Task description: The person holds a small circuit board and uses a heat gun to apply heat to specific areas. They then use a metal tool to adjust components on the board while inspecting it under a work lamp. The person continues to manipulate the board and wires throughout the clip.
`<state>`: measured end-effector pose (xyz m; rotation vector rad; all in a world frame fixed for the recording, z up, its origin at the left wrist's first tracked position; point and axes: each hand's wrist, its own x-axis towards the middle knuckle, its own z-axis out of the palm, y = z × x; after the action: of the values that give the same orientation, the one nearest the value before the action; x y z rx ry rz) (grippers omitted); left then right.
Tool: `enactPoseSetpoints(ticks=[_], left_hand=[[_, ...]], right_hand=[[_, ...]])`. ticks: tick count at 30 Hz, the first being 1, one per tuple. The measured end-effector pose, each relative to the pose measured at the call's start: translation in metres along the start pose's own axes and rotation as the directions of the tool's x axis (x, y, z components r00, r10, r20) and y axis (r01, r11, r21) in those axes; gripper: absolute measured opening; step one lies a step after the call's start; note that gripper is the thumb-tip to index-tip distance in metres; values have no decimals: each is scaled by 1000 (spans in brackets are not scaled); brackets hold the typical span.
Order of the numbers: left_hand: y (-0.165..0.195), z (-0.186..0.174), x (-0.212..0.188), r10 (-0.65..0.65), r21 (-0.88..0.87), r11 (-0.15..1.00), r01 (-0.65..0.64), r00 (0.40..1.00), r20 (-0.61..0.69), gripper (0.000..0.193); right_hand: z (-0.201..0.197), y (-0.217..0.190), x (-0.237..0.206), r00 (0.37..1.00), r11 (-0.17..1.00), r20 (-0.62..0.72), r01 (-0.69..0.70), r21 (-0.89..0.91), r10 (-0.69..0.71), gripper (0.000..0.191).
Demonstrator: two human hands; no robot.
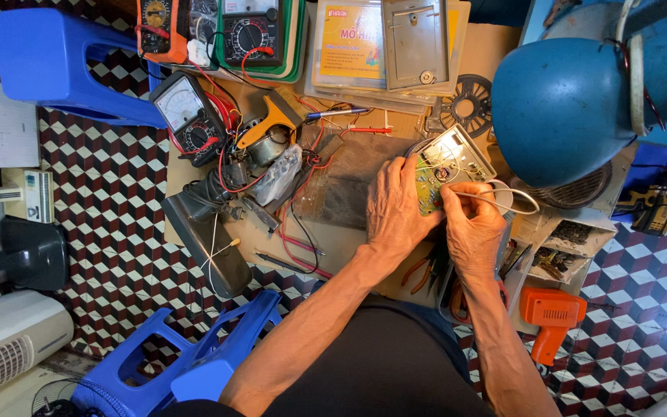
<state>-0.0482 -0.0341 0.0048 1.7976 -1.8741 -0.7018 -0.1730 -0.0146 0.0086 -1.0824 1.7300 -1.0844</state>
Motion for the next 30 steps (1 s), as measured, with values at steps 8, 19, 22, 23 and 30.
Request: enactPoseSetpoints(ticks=[8,19,22,23,30], left_hand=[[0,-2,-2,6,-15,1000,-6,1000,-5,99],[-1,-4,0,-18,-40,999,19,999,36,100],[-1,-5,0,-11,-44,999,13,999,41,100],[0,-5,0,-11,-50,999,13,999,40,100],[-1,-6,1,-17,-65,998,20,999,47,100]], right_hand=[[0,-10,-5,995,985,6,101,-141,-101,8],[-2,-3,-5,983,965,-29,173,-199,-182,12],[-3,-3,-5,987,969,-33,146,-202,-156,12],[-3,-3,-5,988,970,-33,140,-199,-149,12],[-1,-3,-6,985,969,-43,154,-192,-165,11]])
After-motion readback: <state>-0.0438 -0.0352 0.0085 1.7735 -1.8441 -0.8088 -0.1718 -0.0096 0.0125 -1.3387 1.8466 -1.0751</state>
